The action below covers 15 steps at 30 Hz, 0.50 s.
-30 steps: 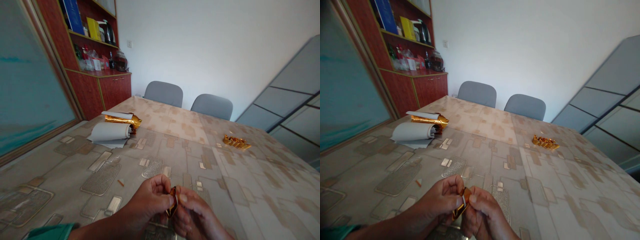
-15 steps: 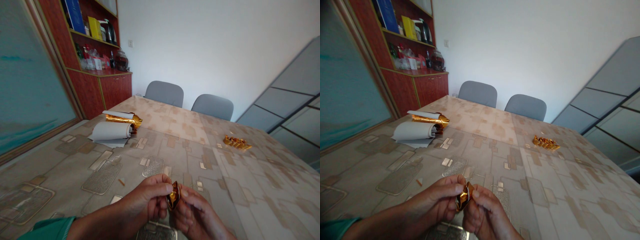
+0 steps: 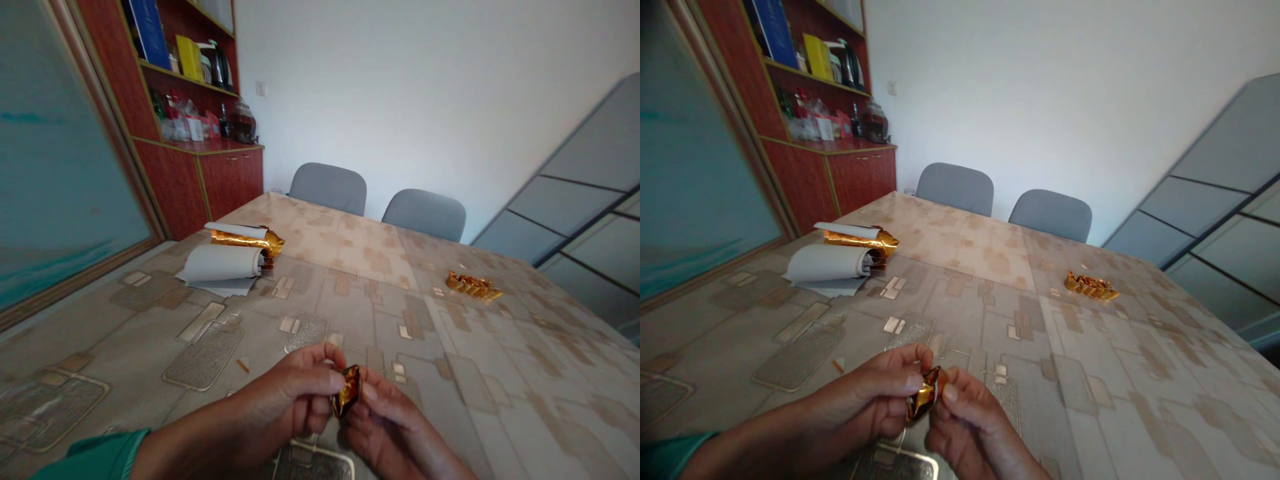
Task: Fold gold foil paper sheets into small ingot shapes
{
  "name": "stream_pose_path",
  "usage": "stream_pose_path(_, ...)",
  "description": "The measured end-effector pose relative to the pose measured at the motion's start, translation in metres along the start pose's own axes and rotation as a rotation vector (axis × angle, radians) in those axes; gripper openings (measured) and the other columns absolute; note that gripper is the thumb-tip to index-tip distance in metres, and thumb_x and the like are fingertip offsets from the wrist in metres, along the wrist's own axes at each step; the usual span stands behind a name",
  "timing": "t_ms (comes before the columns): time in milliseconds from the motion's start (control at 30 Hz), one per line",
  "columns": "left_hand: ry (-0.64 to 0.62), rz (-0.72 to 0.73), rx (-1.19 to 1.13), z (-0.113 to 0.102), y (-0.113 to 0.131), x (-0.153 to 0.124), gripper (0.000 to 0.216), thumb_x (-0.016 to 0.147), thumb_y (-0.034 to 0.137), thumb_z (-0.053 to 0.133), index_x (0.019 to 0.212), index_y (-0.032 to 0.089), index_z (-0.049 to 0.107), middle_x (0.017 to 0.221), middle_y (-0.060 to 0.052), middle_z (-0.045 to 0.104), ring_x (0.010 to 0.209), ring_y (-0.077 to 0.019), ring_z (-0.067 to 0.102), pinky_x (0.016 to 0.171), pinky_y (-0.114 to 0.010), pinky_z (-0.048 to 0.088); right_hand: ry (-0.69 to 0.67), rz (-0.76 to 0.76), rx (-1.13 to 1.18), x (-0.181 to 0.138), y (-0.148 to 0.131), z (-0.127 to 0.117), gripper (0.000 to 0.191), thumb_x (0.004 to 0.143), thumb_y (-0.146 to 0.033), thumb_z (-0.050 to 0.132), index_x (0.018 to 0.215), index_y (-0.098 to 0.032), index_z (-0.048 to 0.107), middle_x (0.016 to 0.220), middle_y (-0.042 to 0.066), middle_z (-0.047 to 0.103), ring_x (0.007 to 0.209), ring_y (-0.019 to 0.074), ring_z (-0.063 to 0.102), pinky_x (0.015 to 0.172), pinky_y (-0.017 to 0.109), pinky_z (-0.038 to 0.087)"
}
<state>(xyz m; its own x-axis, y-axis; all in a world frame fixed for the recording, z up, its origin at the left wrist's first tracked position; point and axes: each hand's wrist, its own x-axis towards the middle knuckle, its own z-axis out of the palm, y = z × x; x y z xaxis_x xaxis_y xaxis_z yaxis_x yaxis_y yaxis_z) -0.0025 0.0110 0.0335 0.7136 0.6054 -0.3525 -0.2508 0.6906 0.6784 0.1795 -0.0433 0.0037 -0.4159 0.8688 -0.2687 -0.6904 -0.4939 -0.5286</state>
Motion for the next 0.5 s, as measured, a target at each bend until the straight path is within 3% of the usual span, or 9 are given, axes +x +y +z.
stream_pose_path(100,-0.071,0.028,0.04,-0.001,0.0,-0.001,0.039,0.071,0.031,0.084,0.095,0.019,0.057,0.079,0.003,0.057,0.056,-0.005,0.041,0.051,-0.017,0.029,-0.013,-0.019,0.006,-0.002,-0.001,0.001,0.027,0.074,-0.025,0.092,0.093,-0.014,0.076,0.076,-0.001,0.066,0.067,0.0068,0.055,0.067,0.019,0.044)
stream_pose_path(367,0.048,0.037,0.179,-0.002,-0.01,0.006,0.029,0.063,0.019,0.076,0.08,0.019,0.053,0.064,0.005,0.057,0.046,-0.0049,0.041,0.043,-0.017,0.024,-0.026,-0.034,-0.101,-0.001,0.001,0.003,0.023,0.078,-0.029,0.088,0.09,-0.012,0.077,0.076,0.001,0.067,0.066,0.0082,0.059,0.066,0.019,0.048)
stream_pose_path(500,0.007,0.029,0.086,0.0,-0.004,0.001,0.031,0.068,0.025,0.081,0.086,0.018,0.057,0.069,0.004,0.058,0.051,-0.005,0.042,0.046,-0.016,0.03,-0.027,-0.021,-0.072,-0.001,0.0,0.002,0.023,0.079,-0.028,0.088,0.092,-0.013,0.076,0.077,0.0,0.067,0.065,0.0076,0.058,0.066,0.019,0.049)
